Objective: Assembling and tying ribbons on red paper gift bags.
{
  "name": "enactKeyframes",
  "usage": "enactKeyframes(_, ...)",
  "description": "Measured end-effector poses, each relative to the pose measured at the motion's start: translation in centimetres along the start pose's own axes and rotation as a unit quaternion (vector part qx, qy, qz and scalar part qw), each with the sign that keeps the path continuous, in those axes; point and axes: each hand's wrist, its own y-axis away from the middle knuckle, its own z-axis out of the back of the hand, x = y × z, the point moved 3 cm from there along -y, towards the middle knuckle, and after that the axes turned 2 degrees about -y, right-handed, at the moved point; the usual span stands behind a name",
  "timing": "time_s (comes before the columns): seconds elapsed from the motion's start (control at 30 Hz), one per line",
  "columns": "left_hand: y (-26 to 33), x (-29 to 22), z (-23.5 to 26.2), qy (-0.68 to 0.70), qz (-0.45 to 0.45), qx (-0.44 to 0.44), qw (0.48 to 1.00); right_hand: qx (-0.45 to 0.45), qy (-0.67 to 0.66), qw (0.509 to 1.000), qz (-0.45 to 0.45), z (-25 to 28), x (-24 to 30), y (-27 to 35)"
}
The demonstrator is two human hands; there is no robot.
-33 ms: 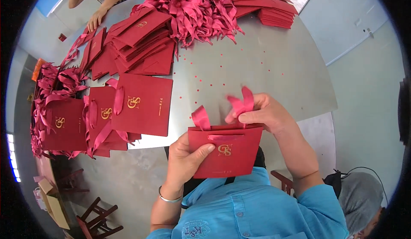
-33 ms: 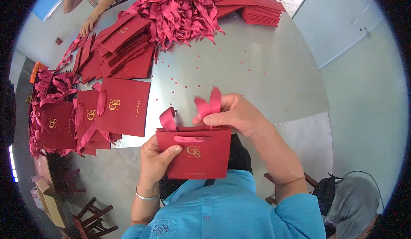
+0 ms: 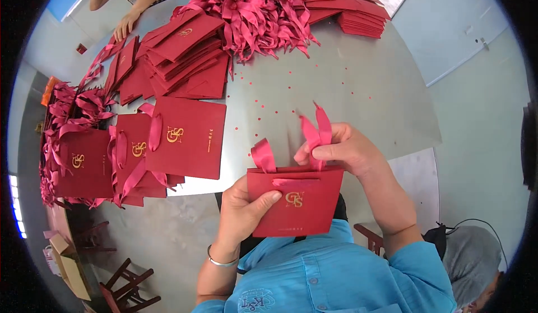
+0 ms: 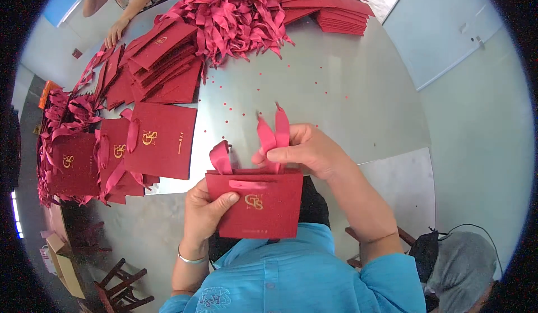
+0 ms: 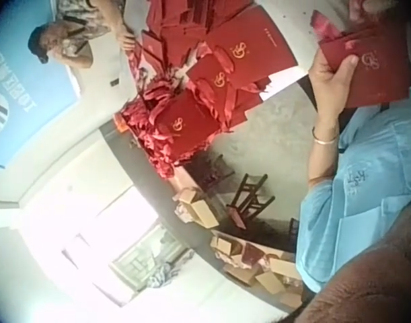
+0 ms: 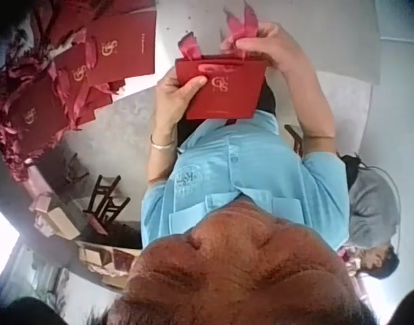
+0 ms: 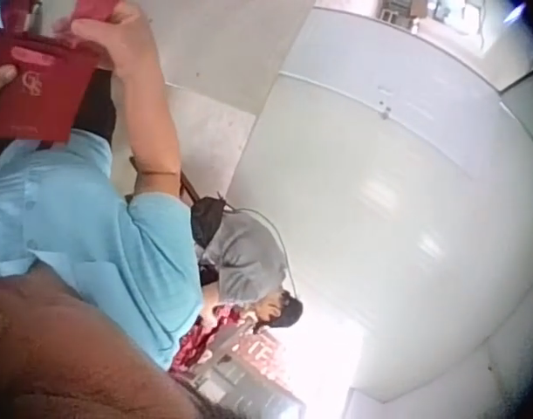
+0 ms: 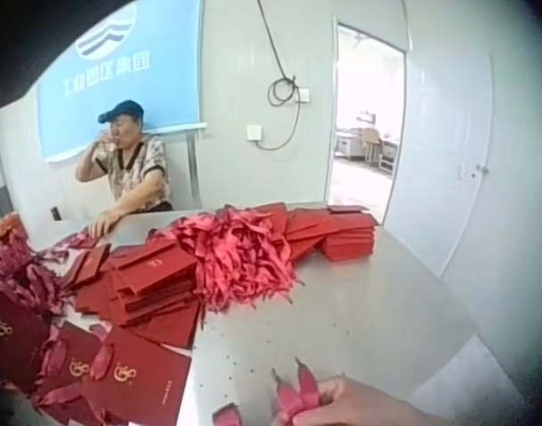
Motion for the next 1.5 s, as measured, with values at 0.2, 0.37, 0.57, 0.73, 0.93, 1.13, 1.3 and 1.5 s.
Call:
enactKeyframes(0.2,0.5,1.0,0.0,0.028,0.083,0.006,0.996,-0.034,-0.092,0.995,0.023,0.0,-1.0,-1.1)
enactKeyframes(0.37,0.9,1.9,0.1,-0.015,0.103,-0.016,0.994,-0.066,-0.091,0.993,0.038,0.4,-1.0,-1.8)
enactKeyframes(0.57,1.0,2.1,0.0,-0.013,0.109,-0.026,0.994,-0.104,-0.015,0.994,0.025,0.8,-0.5,-2.3)
enactKeyframes(0.73,0.7,2.0,-0.3,0.028,0.121,-0.042,0.991,-0.16,0.109,0.975,0.105,2.3,0.6,-2.7)
enactKeyframes(0.93,0.7,2.1,-0.5,0.041,0.116,-0.045,0.991,-0.331,0.422,0.75,0.388,1.5,1.3,-0.7)
enactKeyframes(1.13,1.1,2.3,-0.3,0.015,0.11,-0.054,0.992,-0.135,0.524,0.734,0.411,-2.0,-1.2,2.5)
enactKeyframes(1.3,0.8,2.1,-1.0,0.033,0.11,-0.041,0.993,-0.145,0.553,0.698,0.431,-4.5,-1.7,2.4)
enactKeyframes(1.5,0.7,2.7,-0.8,-0.015,0.078,-0.056,0.995,-0.12,0.562,0.672,0.468,-4.9,-2.6,0.8)
